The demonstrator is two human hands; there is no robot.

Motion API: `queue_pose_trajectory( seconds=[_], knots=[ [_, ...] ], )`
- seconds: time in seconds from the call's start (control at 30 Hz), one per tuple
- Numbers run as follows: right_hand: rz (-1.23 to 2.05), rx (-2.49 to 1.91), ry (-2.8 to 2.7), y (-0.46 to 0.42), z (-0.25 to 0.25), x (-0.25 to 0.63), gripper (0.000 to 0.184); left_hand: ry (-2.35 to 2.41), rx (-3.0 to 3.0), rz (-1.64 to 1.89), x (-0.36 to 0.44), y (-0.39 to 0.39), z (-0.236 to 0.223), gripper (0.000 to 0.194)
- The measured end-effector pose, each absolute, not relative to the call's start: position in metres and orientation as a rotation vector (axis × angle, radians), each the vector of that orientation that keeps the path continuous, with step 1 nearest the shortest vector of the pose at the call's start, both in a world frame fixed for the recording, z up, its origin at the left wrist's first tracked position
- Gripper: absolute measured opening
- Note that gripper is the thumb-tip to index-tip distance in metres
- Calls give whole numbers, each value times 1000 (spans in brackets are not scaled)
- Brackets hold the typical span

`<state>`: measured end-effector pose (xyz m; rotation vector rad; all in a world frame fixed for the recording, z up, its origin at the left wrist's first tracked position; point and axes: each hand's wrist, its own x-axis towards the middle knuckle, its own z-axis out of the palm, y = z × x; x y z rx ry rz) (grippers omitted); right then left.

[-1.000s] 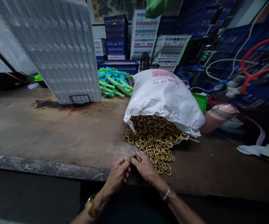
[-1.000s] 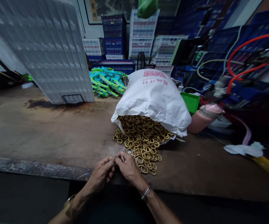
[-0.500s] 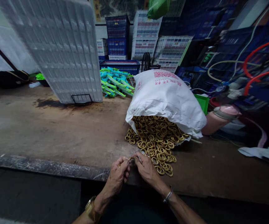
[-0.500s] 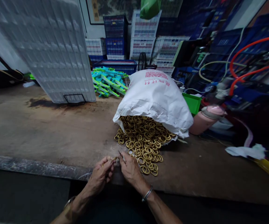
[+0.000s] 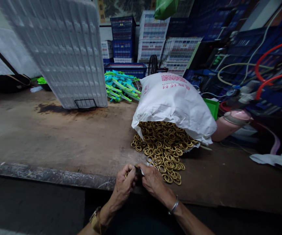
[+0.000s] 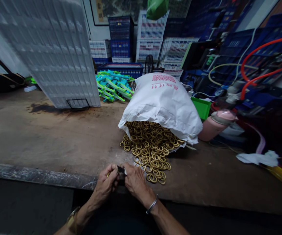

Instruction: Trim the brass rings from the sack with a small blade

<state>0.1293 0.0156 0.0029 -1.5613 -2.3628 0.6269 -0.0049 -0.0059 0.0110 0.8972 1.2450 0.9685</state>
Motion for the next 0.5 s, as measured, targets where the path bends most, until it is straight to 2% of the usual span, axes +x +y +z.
queue_pose_trajectory(
  seconds=[0.13,0.37,0.5],
  knots=[
    [589,-1621,-2445,15,11,125,28,1222,910,980,-10,-7,8,34],
    [329,-1848,-2387,35,10,122,22,1066,713,916,-20,-21,12,30],
    [131,-1887,-2332,57,8,122,16,924,540,1006,-22,-19,11,28]
  ],
)
